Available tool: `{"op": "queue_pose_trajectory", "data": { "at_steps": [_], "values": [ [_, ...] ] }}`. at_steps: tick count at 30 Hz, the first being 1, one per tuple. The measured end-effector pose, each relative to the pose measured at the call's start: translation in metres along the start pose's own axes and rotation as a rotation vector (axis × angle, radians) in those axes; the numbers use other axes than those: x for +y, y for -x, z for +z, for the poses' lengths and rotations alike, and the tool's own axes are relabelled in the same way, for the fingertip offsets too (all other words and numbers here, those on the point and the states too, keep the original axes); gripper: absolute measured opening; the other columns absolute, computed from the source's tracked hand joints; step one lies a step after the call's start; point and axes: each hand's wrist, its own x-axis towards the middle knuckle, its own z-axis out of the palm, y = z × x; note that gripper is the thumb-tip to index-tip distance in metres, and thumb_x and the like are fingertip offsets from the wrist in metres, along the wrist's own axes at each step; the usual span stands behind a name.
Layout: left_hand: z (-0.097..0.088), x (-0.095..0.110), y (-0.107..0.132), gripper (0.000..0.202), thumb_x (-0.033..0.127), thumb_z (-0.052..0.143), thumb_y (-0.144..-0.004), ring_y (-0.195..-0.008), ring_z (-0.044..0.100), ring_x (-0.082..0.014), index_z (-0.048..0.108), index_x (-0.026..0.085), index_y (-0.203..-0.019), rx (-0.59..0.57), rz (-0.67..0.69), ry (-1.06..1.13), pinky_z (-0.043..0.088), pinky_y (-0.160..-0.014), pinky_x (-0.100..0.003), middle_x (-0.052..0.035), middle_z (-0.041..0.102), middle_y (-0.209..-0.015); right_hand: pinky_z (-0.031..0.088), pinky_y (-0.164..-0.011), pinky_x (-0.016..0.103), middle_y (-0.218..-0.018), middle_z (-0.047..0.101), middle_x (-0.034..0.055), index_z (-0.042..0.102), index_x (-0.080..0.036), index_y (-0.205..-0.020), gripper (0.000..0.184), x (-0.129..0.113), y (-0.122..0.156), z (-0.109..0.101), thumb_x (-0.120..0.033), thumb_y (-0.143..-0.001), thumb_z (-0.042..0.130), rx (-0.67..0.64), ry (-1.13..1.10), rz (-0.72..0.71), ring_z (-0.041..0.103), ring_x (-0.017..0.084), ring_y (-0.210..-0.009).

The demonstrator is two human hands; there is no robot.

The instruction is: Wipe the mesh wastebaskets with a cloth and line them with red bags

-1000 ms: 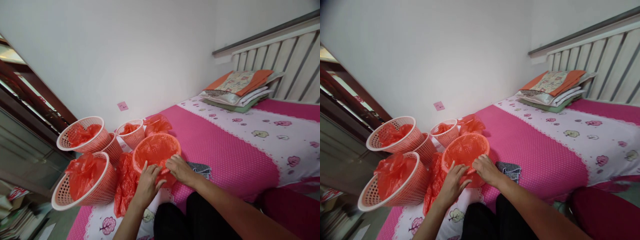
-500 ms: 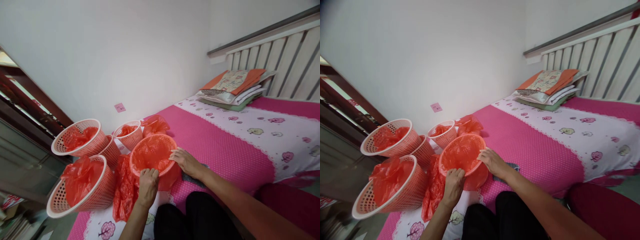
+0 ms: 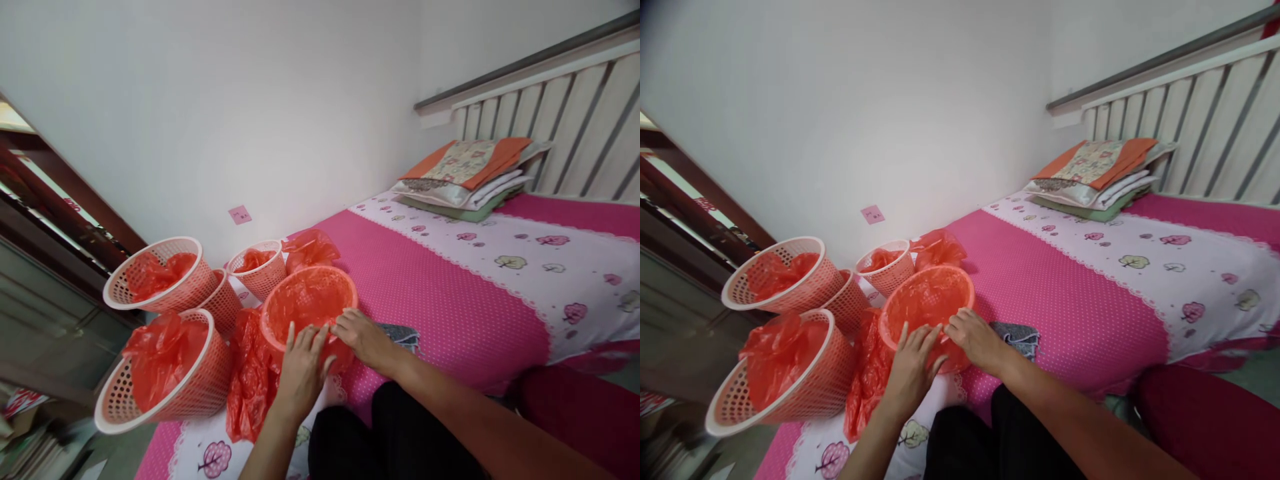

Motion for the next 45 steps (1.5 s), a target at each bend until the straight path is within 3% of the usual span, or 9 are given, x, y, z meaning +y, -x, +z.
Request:
{"op": "queue_pose_trajectory", "data": {
  "at_steps": [5, 11, 14, 18, 24, 28, 32, 42, 45],
  "values": [
    [0.019, 0.021, -0.011, 0.033, 0.010, 0.047, -0.099, -0.089, 0.070, -0.0246, 0.062, 0.020, -0.126, -0.009, -0.156, -0.104, 0.039, -0.116, -0.062, -0.0047, 0.076, -0.095, 0.053, -0.090, 0.043, -0.100, 0.072, 0.0108, 0.066, -0.013, -0.116, 0.020, -0.008, 0.002, 0.001, -0.013, -0.102, 0.051, 0.016, -0.060, 0.062, 0.064, 0.026, -0.094],
    [0.013, -0.003, -0.007, 0.028, 0.011, 0.044, -0.101, -0.079, 0.061, -0.0211, 0.063, 0.023, -0.084, -0.081, -0.092, -0.093, 0.042, -0.111, -0.054, -0.0002, 0.067, -0.076, 0.037, -0.119, 0.056, -0.135, 0.068, 0.0139, 0.062, -0.019, -0.135, 0.042, 0.032, 0.009, -0.015, -0.015, -0.094, 0.068, 0.041, -0.153, 0.084, 0.055, 0.030, -0.136],
    [0.007, -0.027, -0.006, 0.027, 0.016, 0.044, -0.103, -0.082, 0.060, -0.0203, 0.061, 0.022, -0.083, -0.148, -0.025, -0.033, 0.042, -0.110, -0.051, -0.0001, 0.066, -0.078, 0.039, -0.115, 0.050, -0.107, 0.074, 0.0079, 0.072, -0.019, -0.112, 0.021, 0.043, 0.004, -0.017, -0.011, -0.099, 0.058, -0.020, -0.114, 0.030, 0.065, 0.024, -0.112],
    [0.001, -0.055, 0.003, 0.020, 0.018, 0.049, -0.101, -0.095, 0.063, -0.0223, 0.066, 0.022, -0.093, -0.136, -0.026, 0.016, 0.038, -0.115, -0.055, -0.0026, 0.070, -0.093, 0.046, -0.098, 0.040, -0.091, 0.068, 0.0058, 0.071, -0.018, -0.107, 0.024, 0.032, 0.001, -0.005, -0.014, -0.106, 0.047, -0.011, -0.024, -0.048, 0.058, 0.021, -0.088],
    [0.006, -0.038, 0.010, 0.054, 0.019, 0.057, -0.097, -0.140, 0.051, -0.0296, 0.048, 0.026, -0.150, 0.033, -0.010, 0.011, 0.032, -0.122, -0.058, -0.0104, 0.062, -0.143, 0.047, -0.087, 0.040, -0.090, 0.065, 0.0077, 0.068, -0.016, -0.122, 0.029, 0.015, -0.002, 0.019, -0.020, -0.108, 0.042, 0.074, 0.059, -0.086, 0.053, 0.024, -0.088],
    [0.017, -0.024, -0.005, 0.029, 0.015, 0.048, -0.100, -0.102, 0.068, -0.0243, 0.065, 0.022, -0.123, -0.008, -0.044, 0.027, 0.036, -0.119, -0.056, -0.0070, 0.074, -0.107, 0.051, -0.094, 0.043, -0.095, 0.069, 0.0088, 0.068, -0.015, -0.124, 0.026, 0.011, -0.010, 0.020, -0.021, -0.106, 0.050, 0.052, -0.009, -0.064, 0.060, 0.025, -0.093],
    [0.025, -0.033, -0.014, 0.025, 0.015, 0.046, -0.101, -0.081, 0.063, -0.0225, 0.062, 0.022, -0.083, -0.014, -0.071, 0.037, 0.045, -0.107, -0.050, -0.0029, 0.067, -0.078, 0.044, -0.113, 0.049, -0.128, 0.069, 0.0137, 0.058, -0.017, -0.141, 0.042, 0.026, -0.009, 0.004, -0.018, -0.099, 0.063, 0.069, -0.178, -0.003, 0.062, 0.026, -0.122],
    [0.013, -0.073, -0.011, 0.028, 0.018, 0.045, -0.100, -0.077, 0.060, -0.0212, 0.059, 0.022, -0.077, -0.095, 0.043, 0.101, 0.045, -0.109, -0.053, -0.0026, 0.065, -0.076, 0.050, -0.096, 0.041, -0.095, 0.068, 0.0074, 0.070, -0.017, -0.102, 0.018, 0.042, -0.009, -0.002, -0.019, -0.105, 0.052, 0.025, -0.088, -0.010, 0.058, 0.023, -0.094],
    [0.001, -0.065, -0.006, 0.017, 0.018, 0.054, -0.097, -0.103, 0.066, -0.0252, 0.068, 0.023, -0.106, -0.076, 0.017, 0.098, 0.038, -0.117, -0.060, -0.0061, 0.073, -0.103, 0.049, -0.099, 0.041, -0.094, 0.066, 0.0070, 0.069, -0.016, -0.108, 0.024, 0.033, -0.008, 0.007, -0.013, -0.106, 0.045, 0.078, -0.024, -0.055, 0.056, 0.023, -0.093]
  ]
}}
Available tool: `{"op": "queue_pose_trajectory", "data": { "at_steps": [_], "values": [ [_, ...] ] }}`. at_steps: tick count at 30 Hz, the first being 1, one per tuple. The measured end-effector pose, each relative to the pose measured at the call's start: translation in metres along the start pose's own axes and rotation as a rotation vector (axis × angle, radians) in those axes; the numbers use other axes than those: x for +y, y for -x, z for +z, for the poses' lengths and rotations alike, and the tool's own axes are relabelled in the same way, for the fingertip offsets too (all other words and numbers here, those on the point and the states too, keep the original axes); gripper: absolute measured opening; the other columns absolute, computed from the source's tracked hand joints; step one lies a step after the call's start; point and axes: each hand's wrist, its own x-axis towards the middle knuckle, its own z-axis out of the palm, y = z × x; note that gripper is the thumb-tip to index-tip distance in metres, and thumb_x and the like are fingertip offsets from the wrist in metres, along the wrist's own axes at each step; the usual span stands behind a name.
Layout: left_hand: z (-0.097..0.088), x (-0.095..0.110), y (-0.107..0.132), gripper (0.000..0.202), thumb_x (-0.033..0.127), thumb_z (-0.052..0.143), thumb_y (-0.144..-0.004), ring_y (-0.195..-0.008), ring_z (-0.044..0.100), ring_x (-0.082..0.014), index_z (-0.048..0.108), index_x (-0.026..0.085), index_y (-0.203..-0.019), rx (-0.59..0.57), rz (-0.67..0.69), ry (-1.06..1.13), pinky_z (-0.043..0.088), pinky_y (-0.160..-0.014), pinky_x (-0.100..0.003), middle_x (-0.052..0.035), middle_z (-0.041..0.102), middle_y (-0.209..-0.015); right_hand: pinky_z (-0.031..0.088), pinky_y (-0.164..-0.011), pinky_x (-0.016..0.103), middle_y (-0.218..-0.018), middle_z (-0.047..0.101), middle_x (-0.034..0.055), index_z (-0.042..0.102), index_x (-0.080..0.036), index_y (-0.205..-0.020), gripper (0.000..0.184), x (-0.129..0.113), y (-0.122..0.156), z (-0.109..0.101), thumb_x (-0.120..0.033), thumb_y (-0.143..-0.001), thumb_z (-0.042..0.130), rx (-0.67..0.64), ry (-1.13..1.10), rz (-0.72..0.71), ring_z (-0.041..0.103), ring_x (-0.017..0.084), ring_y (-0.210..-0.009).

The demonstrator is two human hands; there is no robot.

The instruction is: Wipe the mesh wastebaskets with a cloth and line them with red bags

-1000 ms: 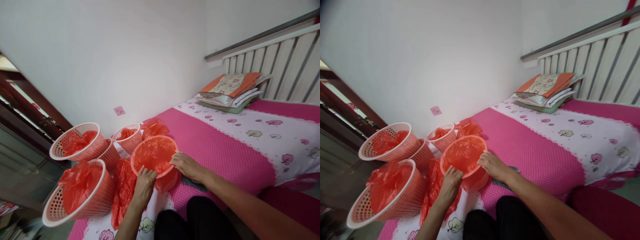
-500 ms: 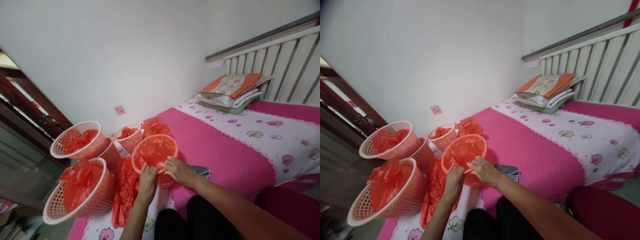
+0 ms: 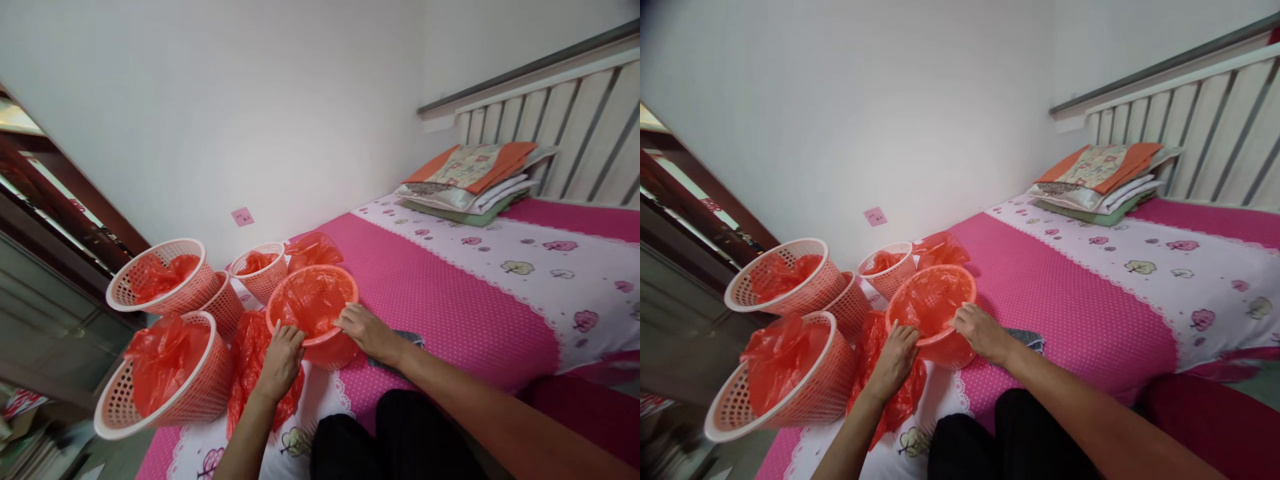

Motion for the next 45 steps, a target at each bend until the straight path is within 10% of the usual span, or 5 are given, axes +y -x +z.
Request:
{"op": "queue_pose_trajectory", "data": {
  "at_steps": [6, 16, 21, 38, 45],
  "values": [
    [0.019, 0.052, -0.006, 0.066, 0.025, 0.059, -0.098, -0.124, 0.063, -0.0257, 0.033, 0.021, -0.158, 0.084, 0.003, -0.020, 0.034, -0.123, -0.058, -0.0105, 0.068, -0.132, 0.053, -0.089, 0.039, -0.093, 0.067, 0.0081, 0.068, -0.015, -0.103, 0.022, -0.024, -0.004, 0.013, -0.014, -0.105, 0.047, 0.049, 0.003, 0.023, 0.058, 0.023, -0.089],
    [0.038, 0.035, -0.007, 0.024, 0.019, 0.047, -0.103, -0.086, 0.063, -0.0221, 0.063, 0.022, -0.121, 0.171, -0.105, -0.104, 0.044, -0.099, -0.044, -0.0028, 0.070, -0.090, 0.039, -0.119, 0.057, -0.136, 0.069, 0.0110, 0.062, -0.022, -0.135, 0.041, 0.015, 0.002, -0.015, -0.013, -0.095, 0.067, -0.015, -0.189, 0.080, 0.057, 0.029, -0.135],
    [0.035, 0.033, -0.008, 0.024, 0.020, 0.044, -0.103, -0.082, 0.054, -0.0242, 0.062, 0.022, -0.087, 0.122, -0.156, -0.144, 0.039, -0.087, -0.040, -0.0042, 0.064, -0.082, 0.047, -0.108, 0.054, -0.114, 0.072, 0.0096, 0.070, -0.022, -0.119, 0.022, 0.029, -0.002, -0.007, -0.016, -0.100, 0.060, 0.024, -0.157, 0.039, 0.062, 0.027, -0.117],
    [0.035, -0.016, -0.006, 0.027, 0.022, 0.045, -0.101, -0.082, 0.054, -0.0245, 0.060, 0.022, -0.079, 0.068, -0.043, -0.085, 0.047, -0.085, -0.040, -0.0069, 0.062, -0.082, 0.042, -0.092, 0.037, -0.086, 0.061, 0.0043, 0.061, -0.019, -0.087, 0.028, 0.022, -0.018, 0.016, -0.011, -0.106, 0.042, -0.099, 0.136, -0.033, 0.048, 0.022, -0.084],
    [0.024, -0.001, 0.026, 0.041, 0.028, 0.057, -0.098, -0.139, 0.049, -0.0289, 0.056, 0.025, -0.139, 0.293, -0.202, 0.180, 0.033, -0.123, -0.056, -0.0130, 0.055, -0.143, 0.039, -0.086, 0.036, -0.084, 0.060, 0.0036, 0.060, -0.020, -0.086, 0.032, 0.029, -0.016, 0.016, -0.015, -0.109, 0.038, -0.113, 0.133, -0.009, 0.047, 0.022, -0.081]
  ]
}}
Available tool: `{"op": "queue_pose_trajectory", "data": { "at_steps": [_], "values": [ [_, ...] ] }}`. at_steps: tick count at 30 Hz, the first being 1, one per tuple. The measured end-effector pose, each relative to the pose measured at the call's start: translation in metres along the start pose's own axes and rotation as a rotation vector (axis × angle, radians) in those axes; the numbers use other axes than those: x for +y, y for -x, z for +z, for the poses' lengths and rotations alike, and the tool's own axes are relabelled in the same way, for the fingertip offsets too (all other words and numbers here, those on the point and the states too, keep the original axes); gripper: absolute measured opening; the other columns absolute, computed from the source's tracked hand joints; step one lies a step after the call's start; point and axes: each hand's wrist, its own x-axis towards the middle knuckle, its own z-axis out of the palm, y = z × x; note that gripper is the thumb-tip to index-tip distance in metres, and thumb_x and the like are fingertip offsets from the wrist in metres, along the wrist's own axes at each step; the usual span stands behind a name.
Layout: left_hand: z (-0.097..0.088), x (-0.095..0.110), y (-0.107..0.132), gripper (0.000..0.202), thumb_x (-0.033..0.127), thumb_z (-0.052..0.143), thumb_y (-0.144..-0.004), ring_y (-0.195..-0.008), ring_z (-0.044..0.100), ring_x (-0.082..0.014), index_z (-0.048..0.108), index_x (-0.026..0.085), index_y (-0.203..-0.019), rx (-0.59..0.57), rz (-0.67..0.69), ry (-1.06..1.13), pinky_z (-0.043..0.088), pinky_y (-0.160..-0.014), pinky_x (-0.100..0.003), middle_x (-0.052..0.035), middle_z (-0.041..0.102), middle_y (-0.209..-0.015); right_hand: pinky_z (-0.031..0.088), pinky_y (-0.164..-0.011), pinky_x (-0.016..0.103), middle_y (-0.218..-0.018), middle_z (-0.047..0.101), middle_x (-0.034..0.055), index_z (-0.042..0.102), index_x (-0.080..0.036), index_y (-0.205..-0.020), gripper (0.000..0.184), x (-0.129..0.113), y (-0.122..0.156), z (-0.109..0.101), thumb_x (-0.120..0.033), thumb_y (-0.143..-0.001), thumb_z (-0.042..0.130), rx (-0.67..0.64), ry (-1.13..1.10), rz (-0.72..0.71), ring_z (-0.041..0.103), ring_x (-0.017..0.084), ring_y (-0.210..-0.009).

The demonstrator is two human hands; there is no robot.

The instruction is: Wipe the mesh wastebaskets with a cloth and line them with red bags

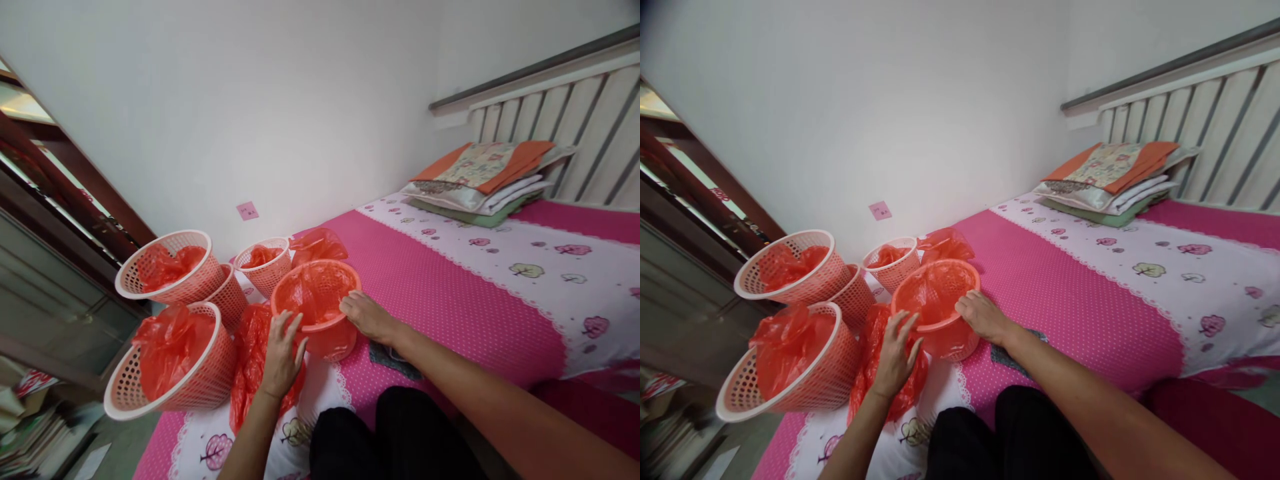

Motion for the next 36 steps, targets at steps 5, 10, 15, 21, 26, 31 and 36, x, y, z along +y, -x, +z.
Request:
{"op": "queue_pose_trajectory", "data": {
  "at_steps": [5, 10, 15, 21, 26, 31, 36],
  "values": [
    [0.028, 0.017, 0.046, 0.025, 0.023, 0.058, -0.095, -0.135, 0.054, -0.0228, 0.063, 0.024, -0.119, 0.435, -1.082, 0.972, 0.040, -0.120, -0.043, -0.0091, 0.062, -0.133, 0.038, -0.082, 0.035, -0.084, 0.060, 0.0044, 0.058, -0.020, -0.084, 0.032, -0.001, 0.004, 0.000, -0.016, -0.109, 0.039, -0.001, 0.009, -0.002, 0.045, 0.022, -0.080],
    [0.052, 0.016, 0.034, 0.019, 0.026, 0.053, -0.099, -0.086, 0.073, -0.0199, 0.064, 0.017, -0.086, 0.260, -1.398, 1.466, 0.061, -0.087, -0.040, -0.0095, 0.071, -0.089, 0.039, -0.084, 0.035, -0.084, 0.061, 0.0049, 0.059, -0.020, -0.084, 0.032, -0.005, 0.001, -0.003, -0.017, -0.109, 0.038, -0.011, -0.006, -0.010, 0.046, 0.022, -0.081],
    [0.050, 0.012, 0.018, 0.035, 0.033, 0.051, -0.103, -0.070, 0.070, -0.0157, 0.056, 0.018, -0.071, 0.305, -1.467, 1.668, 0.059, -0.069, -0.030, -0.0058, 0.068, -0.074, 0.039, -0.083, 0.035, -0.084, 0.061, 0.0046, 0.059, -0.020, -0.083, 0.032, -0.010, 0.002, -0.002, -0.017, -0.109, 0.039, -0.005, -0.037, 0.002, 0.046, 0.022, -0.082],
    [0.051, 0.009, 0.019, 0.025, 0.023, 0.053, -0.102, -0.064, 0.069, -0.0137, 0.060, 0.018, -0.078, 0.406, -1.485, 1.716, 0.056, -0.064, -0.027, -0.0036, 0.070, -0.074, 0.038, -0.081, 0.036, -0.083, 0.061, 0.0045, 0.058, -0.020, -0.083, 0.032, -0.011, 0.001, 0.003, -0.016, -0.108, 0.039, 0.017, -0.051, -0.014, 0.045, 0.023, -0.081],
    [0.058, 0.000, 0.011, 0.026, 0.012, 0.053, -0.099, -0.047, 0.060, -0.0094, 0.055, 0.018, -0.073, 0.403, -1.572, 1.601, 0.052, -0.056, -0.021, 0.0027, 0.058, -0.057, 0.037, -0.081, 0.035, -0.083, 0.061, 0.0042, 0.058, -0.020, -0.083, 0.032, -0.011, 0.001, 0.002, -0.015, -0.108, 0.040, 0.006, -0.013, -0.010, 0.045, 0.022, -0.081],
    [0.065, 0.001, 0.009, 0.025, 0.013, 0.052, -0.098, -0.043, 0.056, -0.0091, 0.056, 0.017, -0.074, 0.322, -1.614, 1.437, 0.049, -0.051, -0.019, 0.0027, 0.056, -0.055, 0.038, -0.081, 0.035, -0.083, 0.061, 0.0044, 0.058, -0.020, -0.083, 0.031, -0.013, 0.002, 0.001, -0.017, -0.108, 0.041, -0.001, -0.020, -0.001, 0.046, 0.022, -0.081],
    [0.068, 0.021, 0.035, 0.020, 0.010, 0.056, -0.091, -0.050, 0.060, -0.0128, 0.057, 0.017, -0.072, 0.335, -1.515, 1.188, 0.046, -0.052, -0.022, -0.0009, 0.061, -0.061, 0.039, -0.082, 0.036, -0.085, 0.062, 0.0051, 0.060, -0.020, -0.085, 0.033, -0.009, 0.002, 0.007, -0.015, -0.109, 0.037, 0.016, 0.000, -0.008, 0.046, 0.023, -0.083]
  ]
}}
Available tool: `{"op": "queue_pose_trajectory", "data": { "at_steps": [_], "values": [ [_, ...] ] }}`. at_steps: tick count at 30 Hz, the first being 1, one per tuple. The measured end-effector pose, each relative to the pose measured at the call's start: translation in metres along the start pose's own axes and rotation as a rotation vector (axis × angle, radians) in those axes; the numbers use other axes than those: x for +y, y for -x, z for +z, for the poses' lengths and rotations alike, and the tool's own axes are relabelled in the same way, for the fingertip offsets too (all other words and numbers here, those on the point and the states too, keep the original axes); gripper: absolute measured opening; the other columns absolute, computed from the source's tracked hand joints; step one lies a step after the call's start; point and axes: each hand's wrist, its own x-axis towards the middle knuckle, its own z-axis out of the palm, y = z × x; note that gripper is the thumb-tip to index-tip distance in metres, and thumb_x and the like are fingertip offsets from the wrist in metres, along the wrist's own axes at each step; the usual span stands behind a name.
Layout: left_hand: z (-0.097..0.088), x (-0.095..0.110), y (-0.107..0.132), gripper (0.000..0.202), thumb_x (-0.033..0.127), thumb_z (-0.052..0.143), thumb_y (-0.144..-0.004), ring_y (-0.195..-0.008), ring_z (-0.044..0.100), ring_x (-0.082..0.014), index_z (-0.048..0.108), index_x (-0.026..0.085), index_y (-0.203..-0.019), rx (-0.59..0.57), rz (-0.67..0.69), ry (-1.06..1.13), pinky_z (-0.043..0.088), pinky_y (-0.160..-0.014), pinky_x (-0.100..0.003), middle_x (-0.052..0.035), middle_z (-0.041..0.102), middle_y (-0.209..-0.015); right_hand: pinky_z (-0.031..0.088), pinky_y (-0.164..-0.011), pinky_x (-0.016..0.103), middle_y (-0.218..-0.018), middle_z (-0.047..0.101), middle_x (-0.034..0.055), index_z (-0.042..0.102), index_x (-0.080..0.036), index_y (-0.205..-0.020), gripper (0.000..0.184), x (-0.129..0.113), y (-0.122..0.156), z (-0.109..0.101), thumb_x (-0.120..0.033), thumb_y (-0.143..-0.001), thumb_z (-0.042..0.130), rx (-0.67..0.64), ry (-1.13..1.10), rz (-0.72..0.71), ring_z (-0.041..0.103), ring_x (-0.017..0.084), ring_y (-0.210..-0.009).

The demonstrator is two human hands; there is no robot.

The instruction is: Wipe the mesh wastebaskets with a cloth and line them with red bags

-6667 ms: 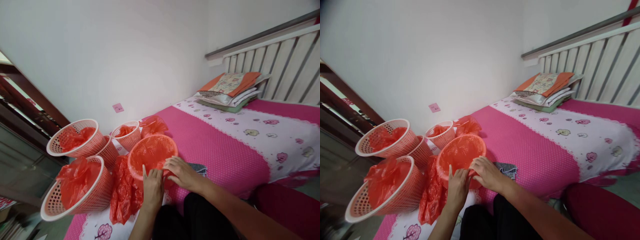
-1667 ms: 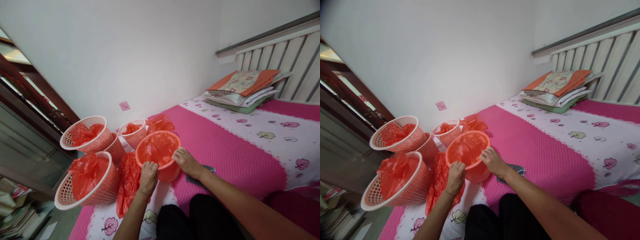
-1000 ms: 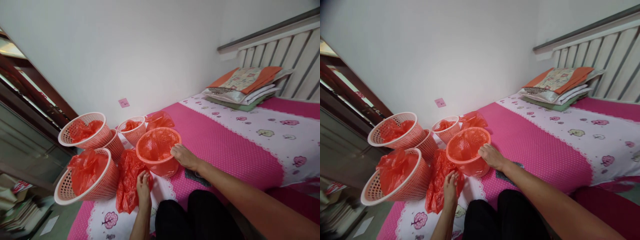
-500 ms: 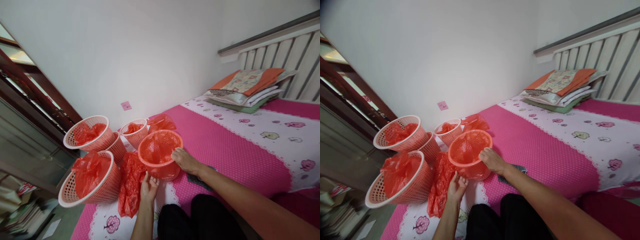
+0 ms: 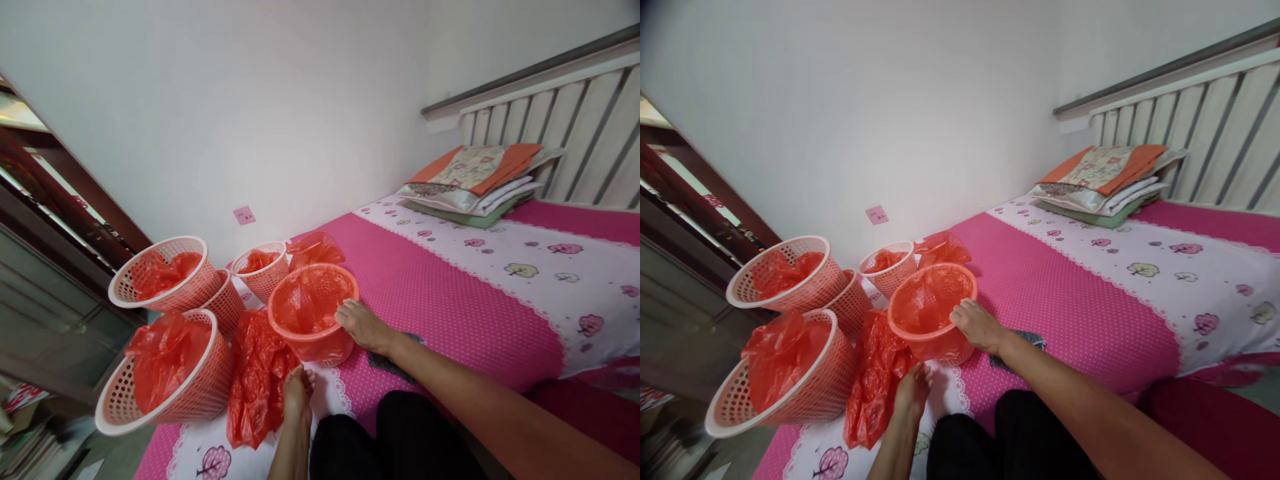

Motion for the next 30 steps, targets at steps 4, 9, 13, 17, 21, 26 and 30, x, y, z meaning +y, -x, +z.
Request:
{"op": "queue_pose_trajectory", "data": {
  "at_steps": [4, 9, 13, 17, 21, 26, 30],
  "values": [
    [-0.011, -0.006, 0.021, 0.005, 0.018, 0.061, -0.091, -0.066, 0.060, -0.0129, 0.060, 0.019, -0.086, 0.098, 0.303, -0.079, 0.049, -0.067, -0.024, 0.0019, 0.063, -0.073, 0.039, -0.083, 0.036, -0.087, 0.063, 0.0058, 0.061, -0.019, -0.086, 0.032, -0.002, -0.001, 0.002, -0.014, -0.108, 0.038, -0.001, 0.041, 0.010, 0.047, 0.023, -0.085],
    [-0.004, 0.021, 0.047, 0.023, 0.032, 0.058, -0.096, -0.113, 0.063, -0.0244, 0.063, 0.020, -0.114, 0.130, 1.165, -0.532, 0.051, -0.102, -0.044, -0.0103, 0.064, -0.116, 0.038, -0.086, 0.037, -0.090, 0.064, 0.0059, 0.063, -0.018, -0.090, 0.024, -0.022, -0.009, -0.001, -0.013, -0.106, 0.044, -0.036, 0.081, 0.072, 0.048, 0.024, -0.086],
    [0.016, 0.036, 0.055, 0.036, 0.025, 0.051, -0.102, -0.137, 0.053, -0.0263, 0.057, 0.020, -0.137, -0.049, 1.531, -0.871, 0.043, -0.116, -0.049, -0.0149, 0.057, -0.140, 0.038, -0.089, 0.039, -0.094, 0.065, 0.0058, 0.063, -0.018, -0.096, 0.017, -0.042, -0.011, 0.003, -0.011, -0.102, 0.050, -0.039, 0.092, 0.119, 0.051, 0.024, -0.086],
    [0.033, 0.038, 0.041, 0.025, 0.023, 0.044, -0.105, -0.112, 0.066, -0.0237, 0.066, 0.021, -0.117, -0.119, 1.590, -1.143, 0.033, -0.122, -0.057, -0.0074, 0.072, -0.112, 0.038, -0.091, 0.040, -0.093, 0.067, 0.0066, 0.064, -0.018, -0.096, 0.011, -0.061, -0.013, 0.013, -0.013, -0.100, 0.055, 0.007, 0.108, 0.195, 0.055, 0.025, -0.089],
    [0.040, 0.039, 0.024, 0.038, 0.022, 0.038, -0.106, -0.074, 0.059, -0.0191, 0.063, 0.020, -0.078, 0.014, 1.635, -1.334, 0.038, -0.115, -0.050, -0.0007, 0.063, -0.072, 0.039, -0.089, 0.040, -0.091, 0.068, 0.0067, 0.064, -0.019, -0.091, 0.012, -0.079, -0.020, 0.022, -0.013, -0.100, 0.057, 0.043, 0.130, 0.271, 0.057, 0.026, -0.089],
    [0.036, 0.040, 0.017, 0.042, 0.019, 0.035, -0.106, -0.071, 0.057, -0.0187, 0.059, 0.021, -0.072, 0.117, 1.725, -1.326, 0.042, -0.104, -0.040, -0.0003, 0.058, -0.068, 0.039, -0.093, 0.042, -0.089, 0.069, 0.0056, 0.065, -0.019, -0.092, 0.010, -0.089, -0.025, 0.027, -0.014, -0.098, 0.059, 0.080, 0.142, 0.259, 0.058, 0.027, -0.087],
    [0.033, 0.034, 0.022, 0.042, 0.018, 0.036, -0.106, -0.070, 0.055, -0.0186, 0.059, 0.021, -0.070, 0.130, 1.741, -1.321, 0.042, -0.100, -0.038, -0.0002, 0.057, -0.067, 0.040, -0.092, 0.041, -0.088, 0.068, 0.0048, 0.064, -0.019, -0.089, 0.012, -0.091, -0.015, 0.031, -0.012, -0.097, 0.059, 0.129, 0.128, 0.259, 0.057, 0.026, -0.086]
  ]
}}
